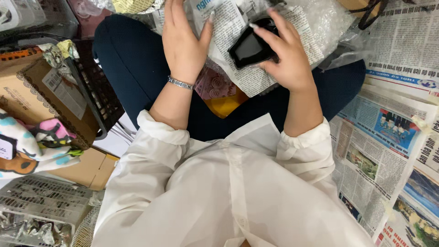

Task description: The person sits cross-legged on the floor and wraps small items, including a dark rectangular object and a white cup, using newspaper and bubble wrap. They fold the newspaper around each item, secure it with a rubber band, and place the wrapped items into a pile.

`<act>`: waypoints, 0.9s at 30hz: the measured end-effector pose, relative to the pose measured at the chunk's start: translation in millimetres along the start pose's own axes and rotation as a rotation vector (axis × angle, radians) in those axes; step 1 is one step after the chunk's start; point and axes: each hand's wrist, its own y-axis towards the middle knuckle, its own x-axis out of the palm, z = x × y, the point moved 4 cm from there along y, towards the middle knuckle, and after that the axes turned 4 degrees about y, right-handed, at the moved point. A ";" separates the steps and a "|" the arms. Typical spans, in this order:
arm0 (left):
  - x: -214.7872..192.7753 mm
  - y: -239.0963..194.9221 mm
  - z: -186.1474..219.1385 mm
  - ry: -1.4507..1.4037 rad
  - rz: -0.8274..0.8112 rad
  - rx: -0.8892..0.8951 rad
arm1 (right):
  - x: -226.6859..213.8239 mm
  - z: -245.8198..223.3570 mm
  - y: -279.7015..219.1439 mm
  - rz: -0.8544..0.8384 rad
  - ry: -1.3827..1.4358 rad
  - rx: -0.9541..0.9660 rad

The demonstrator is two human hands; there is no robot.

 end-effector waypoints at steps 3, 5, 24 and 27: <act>0.3 1.4 -1.3 0.015 -0.032 -0.045 | 1.6 3.4 1.0 -0.024 -0.043 0.039; -5.1 2.0 1.3 0.024 0.008 -0.028 | 2.4 3.0 -0.2 -0.029 -0.061 0.045; -16.9 11.7 35.7 0.031 0.045 0.211 | 1.2 1.4 -3.5 0.002 -0.019 -0.076; -21.9 8.4 48.1 0.089 0.113 0.300 | -4.8 3.4 -4.3 0.215 0.089 -0.097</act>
